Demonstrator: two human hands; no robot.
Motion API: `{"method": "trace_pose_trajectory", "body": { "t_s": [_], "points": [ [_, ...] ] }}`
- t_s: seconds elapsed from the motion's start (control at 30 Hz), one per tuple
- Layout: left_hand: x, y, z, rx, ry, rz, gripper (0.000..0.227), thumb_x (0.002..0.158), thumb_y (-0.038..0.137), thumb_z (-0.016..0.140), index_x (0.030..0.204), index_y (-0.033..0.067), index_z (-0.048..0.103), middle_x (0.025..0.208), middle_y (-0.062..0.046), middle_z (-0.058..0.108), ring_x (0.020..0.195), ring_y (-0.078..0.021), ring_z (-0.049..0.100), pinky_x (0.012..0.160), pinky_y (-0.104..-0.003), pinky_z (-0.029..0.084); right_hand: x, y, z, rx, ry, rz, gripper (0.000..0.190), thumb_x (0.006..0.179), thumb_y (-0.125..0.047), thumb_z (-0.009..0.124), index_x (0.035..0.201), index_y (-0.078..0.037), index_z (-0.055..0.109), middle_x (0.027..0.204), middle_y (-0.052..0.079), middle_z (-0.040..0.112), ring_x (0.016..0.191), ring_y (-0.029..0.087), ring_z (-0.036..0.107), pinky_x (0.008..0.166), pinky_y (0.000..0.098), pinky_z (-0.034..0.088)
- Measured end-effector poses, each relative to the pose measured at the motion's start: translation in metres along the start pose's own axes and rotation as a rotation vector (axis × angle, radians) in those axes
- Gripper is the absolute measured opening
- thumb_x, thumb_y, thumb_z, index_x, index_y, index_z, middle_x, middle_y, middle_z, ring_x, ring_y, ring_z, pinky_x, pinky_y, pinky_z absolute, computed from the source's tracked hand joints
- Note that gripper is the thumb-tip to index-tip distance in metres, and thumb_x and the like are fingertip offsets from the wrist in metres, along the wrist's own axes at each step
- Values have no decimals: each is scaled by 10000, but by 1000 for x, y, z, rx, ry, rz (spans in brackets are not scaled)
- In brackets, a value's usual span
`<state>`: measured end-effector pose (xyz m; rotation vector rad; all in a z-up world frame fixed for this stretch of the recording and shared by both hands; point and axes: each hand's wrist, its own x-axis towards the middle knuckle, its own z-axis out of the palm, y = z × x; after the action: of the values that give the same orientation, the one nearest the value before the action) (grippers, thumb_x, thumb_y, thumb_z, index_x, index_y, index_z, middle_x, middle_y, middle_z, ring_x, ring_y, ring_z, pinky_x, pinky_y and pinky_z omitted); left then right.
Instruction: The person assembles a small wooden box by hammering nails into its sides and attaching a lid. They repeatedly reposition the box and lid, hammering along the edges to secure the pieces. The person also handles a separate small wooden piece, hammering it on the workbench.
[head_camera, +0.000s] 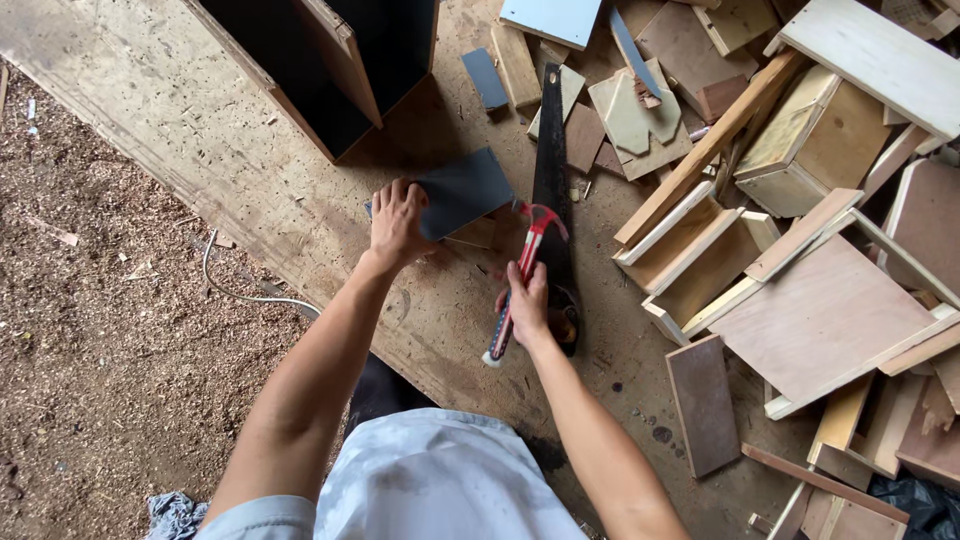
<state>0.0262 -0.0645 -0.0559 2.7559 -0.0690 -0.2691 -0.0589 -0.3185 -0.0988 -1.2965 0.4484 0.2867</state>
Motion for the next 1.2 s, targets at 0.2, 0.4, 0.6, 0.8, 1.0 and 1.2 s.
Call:
{"method": "trace_pose_trajectory", "body": {
  "t_s": [0.2, 0.4, 0.6, 0.8, 1.0, 1.2],
  "points": [
    [-9, 1, -10, 65, -123, -39, 581, 631, 219, 919, 1108, 151, 593, 1589, -169, 330, 1473, -391, 285, 1223, -604, 168, -36, -7, -10, -75, 75, 65, 218, 1024, -218, 590, 1044, -102, 406, 659, 15, 515, 397, 92, 471, 314, 259, 395],
    [-21, 6, -15, 127, -160, -47, 978, 672, 358, 897, 1463, 51, 410, 1639, -216, 137, 1519, -407, 107, 1217, -626, 73, -59, -8, -22, -159, 40, -9, 215, 1034, -195, 607, 1088, -74, 437, 660, 5, 512, 408, 77, 473, 325, 250, 398],
    [-43, 24, 36, 26, 25, 77, 686, 948, 232, 636, 1534, -30, 394, 1682, -227, 238, 1568, -354, 215, 1304, -496, 158, -73, -13, -26, -185, 37, -23, 200, 1031, -167, 597, 1155, -58, 484, 642, -9, 496, 394, 68, 460, 317, 240, 387],
    [-57, 20, 73, 157, 76, 95, 559, 984, 132, 537, 1521, 0, 456, 1669, -227, 264, 1544, -385, 229, 1263, -522, 173, -83, -18, -24, -222, -20, -11, 192, 1032, -148, 582, 1195, -59, 531, 636, -14, 499, 396, 58, 451, 320, 234, 377],
    [-32, 11, 51, 71, -15, -15, 489, 966, 131, 579, 1450, 101, 521, 1655, -242, 222, 1524, -435, 195, 1228, -621, 148, -81, -25, -21, -266, -49, -4, 183, 1039, -152, 592, 1169, -43, 525, 641, -13, 503, 402, 59, 453, 324, 233, 374],
    [-30, 20, 34, 45, 1, -11, 492, 900, 69, 619, 1386, 108, 553, 1633, -261, 201, 1510, -460, 222, 1224, -623, 188, -79, -31, -11, -245, -58, 35, 215, 1027, -164, 584, 1199, -60, 507, 635, -16, 503, 396, 56, 459, 321, 230, 378]
  ]
}}
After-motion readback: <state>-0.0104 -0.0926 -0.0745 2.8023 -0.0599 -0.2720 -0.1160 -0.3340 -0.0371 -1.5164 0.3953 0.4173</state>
